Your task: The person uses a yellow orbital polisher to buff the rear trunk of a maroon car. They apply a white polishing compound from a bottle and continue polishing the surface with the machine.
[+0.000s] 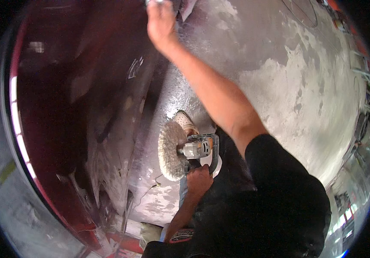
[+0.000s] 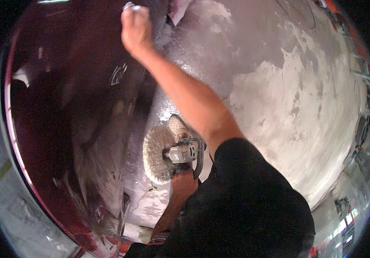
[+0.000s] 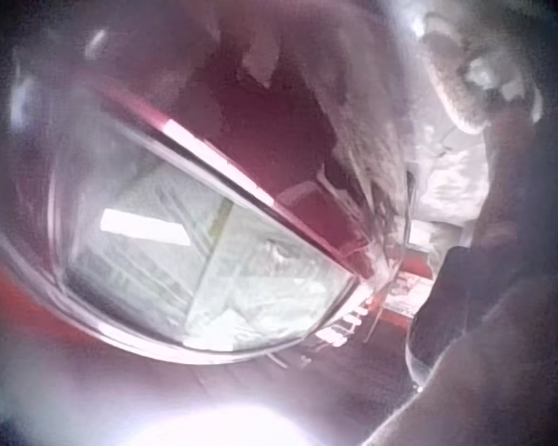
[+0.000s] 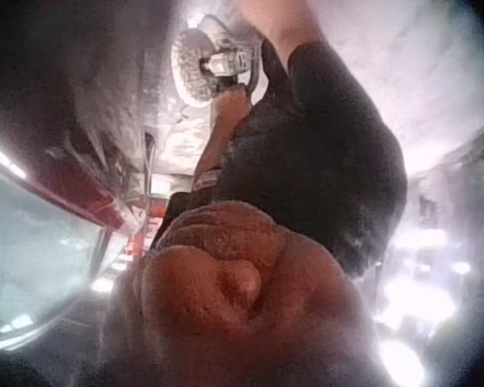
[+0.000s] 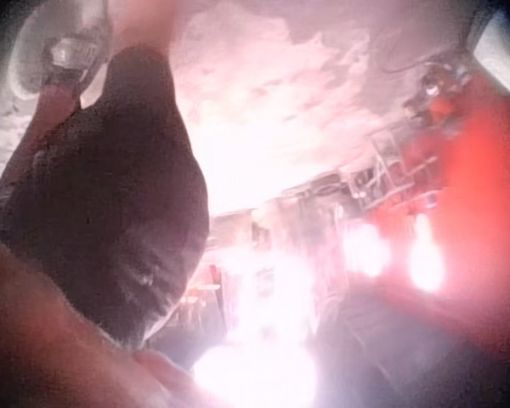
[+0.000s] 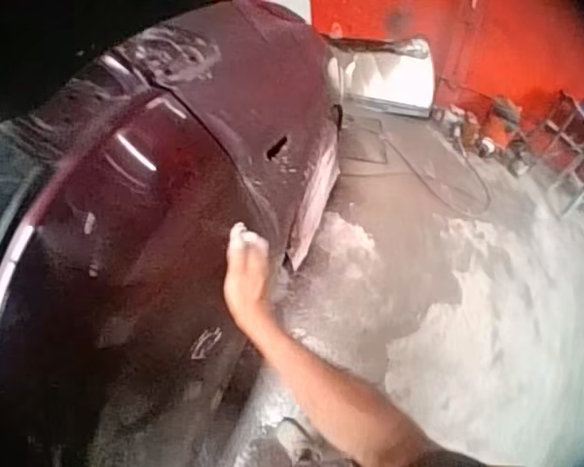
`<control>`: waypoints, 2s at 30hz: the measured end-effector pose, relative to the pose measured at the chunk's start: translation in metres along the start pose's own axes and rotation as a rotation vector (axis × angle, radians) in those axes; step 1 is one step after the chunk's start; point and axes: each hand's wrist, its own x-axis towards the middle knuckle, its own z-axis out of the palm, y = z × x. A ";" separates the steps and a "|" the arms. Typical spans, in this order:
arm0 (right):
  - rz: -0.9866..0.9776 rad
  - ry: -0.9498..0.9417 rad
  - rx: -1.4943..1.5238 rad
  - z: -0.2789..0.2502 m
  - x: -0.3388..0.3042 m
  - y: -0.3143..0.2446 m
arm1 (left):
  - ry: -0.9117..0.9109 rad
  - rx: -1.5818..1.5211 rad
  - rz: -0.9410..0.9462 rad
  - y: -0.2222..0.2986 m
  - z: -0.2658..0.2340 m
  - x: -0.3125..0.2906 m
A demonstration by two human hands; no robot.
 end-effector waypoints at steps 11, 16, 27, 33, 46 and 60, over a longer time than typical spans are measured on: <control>-0.166 0.141 -0.148 -0.030 0.010 -0.027 | -0.226 0.038 -0.103 -0.025 0.027 0.016; 0.037 -0.176 0.367 -0.040 -0.125 0.022 | -0.314 0.140 -0.249 -0.032 0.052 0.020; 1.084 0.246 0.891 -0.053 -0.220 0.169 | -0.277 0.239 -0.108 -0.054 0.072 0.004; 0.681 0.169 0.603 -0.008 -0.172 0.187 | -0.343 0.193 -0.068 -0.053 0.063 0.010; 1.211 0.276 1.036 -0.003 -0.273 0.223 | -0.265 0.146 -0.002 -0.055 0.074 0.006; 0.956 0.233 0.787 -0.016 -0.139 0.263 | -0.346 0.107 -0.129 -0.046 0.077 0.015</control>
